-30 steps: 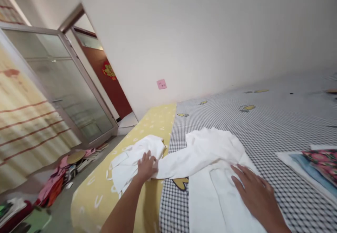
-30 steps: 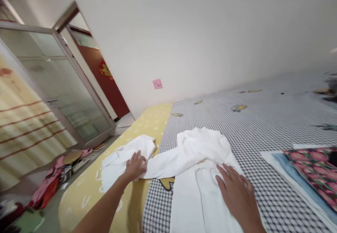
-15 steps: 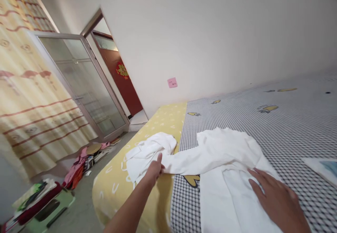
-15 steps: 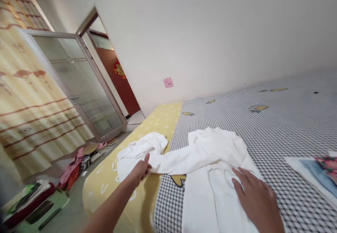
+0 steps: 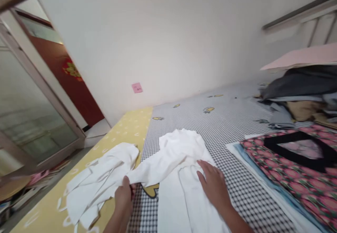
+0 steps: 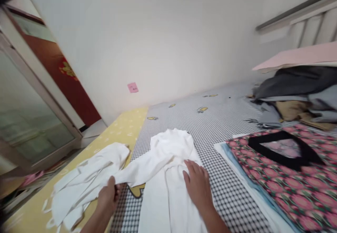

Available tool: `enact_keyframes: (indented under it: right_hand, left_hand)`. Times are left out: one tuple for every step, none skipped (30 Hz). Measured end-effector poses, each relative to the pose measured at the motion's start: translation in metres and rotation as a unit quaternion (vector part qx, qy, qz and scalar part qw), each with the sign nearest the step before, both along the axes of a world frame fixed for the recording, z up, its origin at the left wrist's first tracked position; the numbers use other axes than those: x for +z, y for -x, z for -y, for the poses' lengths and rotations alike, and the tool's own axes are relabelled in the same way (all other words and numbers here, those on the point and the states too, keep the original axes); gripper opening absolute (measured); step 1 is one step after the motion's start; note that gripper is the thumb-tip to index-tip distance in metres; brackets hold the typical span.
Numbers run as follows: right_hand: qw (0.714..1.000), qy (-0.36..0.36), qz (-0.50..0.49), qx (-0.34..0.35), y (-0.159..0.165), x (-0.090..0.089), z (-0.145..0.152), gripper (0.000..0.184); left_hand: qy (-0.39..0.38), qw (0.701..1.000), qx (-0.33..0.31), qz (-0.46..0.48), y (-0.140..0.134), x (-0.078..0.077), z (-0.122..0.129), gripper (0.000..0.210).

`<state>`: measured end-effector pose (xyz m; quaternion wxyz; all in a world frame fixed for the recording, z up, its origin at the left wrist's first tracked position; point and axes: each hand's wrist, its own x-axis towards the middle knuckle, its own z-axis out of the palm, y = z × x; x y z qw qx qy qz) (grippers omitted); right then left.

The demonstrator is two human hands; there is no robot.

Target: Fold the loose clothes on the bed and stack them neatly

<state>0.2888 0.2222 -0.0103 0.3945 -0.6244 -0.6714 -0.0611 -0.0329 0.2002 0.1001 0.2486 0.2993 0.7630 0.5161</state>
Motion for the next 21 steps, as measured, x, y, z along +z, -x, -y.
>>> enact_keyframes:
  right_hand:
    - [1.0,-0.002,-0.007,-0.005,0.001,0.002,0.0,0.04]
    - [1.0,-0.003,-0.013,-0.008,0.002,0.003,0.001,0.04]
    - [1.0,-0.004,-0.02,-0.009,0.002,0.004,0.001,0.041]
    - [1.0,-0.004,-0.026,-0.008,0.003,0.004,0.002,0.041]
    - [1.0,-0.004,-0.031,-0.005,0.003,0.004,0.002,0.041]
    - [0.999,-0.003,-0.035,-0.002,0.003,0.004,0.002,0.041]
    - [0.999,-0.003,-0.039,0.001,0.003,0.003,0.002,0.041]
    - [0.999,-0.002,-0.041,0.003,0.003,0.003,0.002,0.04]
    - [0.999,-0.003,-0.043,0.003,0.003,0.002,0.002,0.04]
    - [0.999,-0.004,-0.045,0.002,0.003,0.002,0.001,0.039]
    - [0.999,-0.006,-0.046,0.002,0.003,0.001,0.001,0.039]
    - [0.999,-0.008,-0.046,0.002,0.003,0.001,0.001,0.039]
    - [0.999,-0.01,-0.047,0.003,0.003,0.002,0.001,0.04]
    - [0.999,-0.012,-0.049,0.004,0.002,0.002,0.001,0.04]
    - [0.999,-0.013,-0.051,0.005,0.002,0.003,0.002,0.04]
    - [0.998,-0.013,-0.053,0.006,0.002,0.003,0.002,0.04]
    - [0.998,-0.013,-0.056,0.007,0.002,0.005,0.003,0.041]
    - [0.998,-0.011,-0.06,0.007,0.002,0.006,0.003,0.041]
    - [0.998,-0.007,-0.063,0.008,0.002,0.007,0.004,0.041]
    - [0.998,-0.003,-0.065,0.01,0.002,0.009,0.004,0.041]
    - [0.998,0.001,-0.066,0.012,0.002,0.01,0.005,0.04]
  left_hand:
    - [-0.009,0.999,0.006,-0.03,-0.001,0.01,-0.003,0.059]
    - [-0.023,0.997,0.006,-0.068,-0.003,0.023,-0.007,0.059]
    - [-0.043,0.993,0.0,-0.114,-0.007,0.039,-0.011,0.059]
    - [-0.07,0.984,-0.012,-0.164,-0.014,0.055,-0.017,0.06]
    - [-0.097,0.973,-0.033,-0.207,-0.024,0.072,-0.024,0.062]
    - [-0.117,0.963,-0.063,-0.234,-0.037,0.088,-0.032,0.064]
    - [-0.132,0.955,-0.099,-0.246,-0.053,0.102,-0.04,0.065]
    - [-0.134,0.948,-0.142,-0.253,-0.071,0.113,-0.049,0.066]
    - [-0.128,0.939,-0.194,-0.254,-0.091,0.12,-0.058,0.067]
    - [-0.119,0.927,-0.248,-0.254,-0.111,0.125,-0.066,0.066]
    - [-0.108,0.915,-0.298,-0.249,-0.129,0.125,-0.073,0.062]
    - [-0.098,0.902,-0.343,-0.241,-0.146,0.123,-0.078,0.055]
    - [-0.084,0.889,-0.383,-0.235,-0.16,0.118,-0.081,0.053]
    - [-0.067,0.877,-0.414,-0.235,-0.171,0.112,-0.083,0.06]
    - [-0.052,0.866,-0.429,-0.254,-0.178,0.105,-0.083,0.071]
    - [-0.04,0.855,-0.429,-0.288,-0.182,0.098,-0.082,0.076]
    - [-0.034,0.846,-0.417,-0.331,-0.184,0.092,-0.081,0.071]
    - [-0.034,0.837,-0.398,-0.374,-0.183,0.086,-0.079,0.06]
    - [-0.041,0.829,-0.381,-0.407,-0.181,0.081,-0.077,0.047]
    - [-0.051,0.819,-0.373,-0.433,-0.178,0.076,-0.076,0.039]
    - [-0.057,0.806,-0.375,-0.454,-0.174,0.072,-0.076,0.035]
